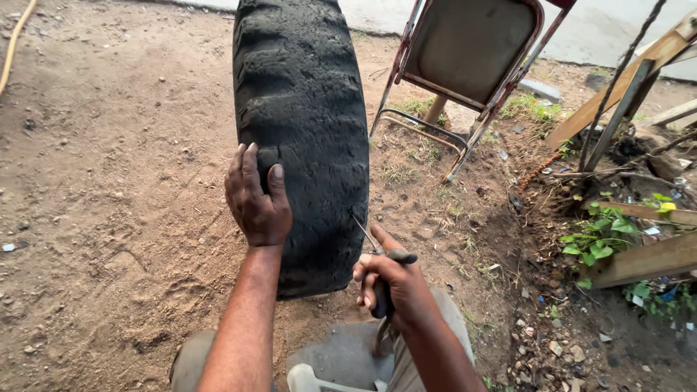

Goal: The person uses a metal tool to scrape and clean the surface of a large, upright tire. They hold the tire steady with one hand while working the tool along the tread and sidewall to remove debris.

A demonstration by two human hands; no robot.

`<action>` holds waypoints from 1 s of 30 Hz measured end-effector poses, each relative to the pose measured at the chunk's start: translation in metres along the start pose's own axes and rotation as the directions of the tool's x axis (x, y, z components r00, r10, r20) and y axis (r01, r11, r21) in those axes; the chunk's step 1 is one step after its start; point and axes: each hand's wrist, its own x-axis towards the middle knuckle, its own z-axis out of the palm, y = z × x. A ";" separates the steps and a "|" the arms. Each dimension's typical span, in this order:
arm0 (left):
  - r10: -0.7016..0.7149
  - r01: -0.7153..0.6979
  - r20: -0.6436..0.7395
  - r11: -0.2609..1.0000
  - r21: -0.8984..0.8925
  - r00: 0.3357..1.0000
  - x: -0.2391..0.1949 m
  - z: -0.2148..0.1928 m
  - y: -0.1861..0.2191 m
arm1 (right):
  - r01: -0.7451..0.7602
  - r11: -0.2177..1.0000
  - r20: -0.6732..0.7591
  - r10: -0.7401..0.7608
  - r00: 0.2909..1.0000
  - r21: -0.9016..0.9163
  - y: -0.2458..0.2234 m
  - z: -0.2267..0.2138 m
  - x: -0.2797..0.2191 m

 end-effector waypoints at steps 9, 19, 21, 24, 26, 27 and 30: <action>0.025 -0.024 0.026 1.000 -0.012 0.999 -0.002 0.001 -0.005 | -0.081 0.675 -0.074 0.039 0.997 -0.733 0.063 0.046 0.005; 0.066 -0.066 -0.008 0.997 -0.035 0.998 0.002 -0.003 -0.006 | 0.297 0.451 0.115 -0.387 0.915 -0.842 0.120 0.036 0.035; 0.070 -0.070 -0.012 0.997 -0.033 0.998 -0.003 -0.002 -0.007 | 0.252 0.476 0.087 -0.340 0.936 -0.842 0.126 0.029 0.034; 0.079 -0.080 -0.017 0.996 -0.038 0.997 -0.001 0.000 -0.007 | 0.175 0.428 0.042 -0.302 0.953 -0.887 0.131 0.019 0.038; 0.082 -0.083 -0.022 0.995 -0.059 0.996 0.001 -0.001 -0.008 | 0.109 0.315 0.009 -0.303 0.953 -0.943 0.133 0.008 0.043; 0.078 -0.079 -0.022 0.996 -0.047 0.997 0.002 -0.002 -0.009 | 0.133 0.240 0.043 -0.347 0.937 -0.962 0.134 0.001 0.046; 0.063 -0.063 -0.004 0.998 -0.030 0.998 -0.004 -0.001 -0.010 | 0.187 0.072 0.134 -0.453 0.881 -0.980 0.143 -0.019 0.050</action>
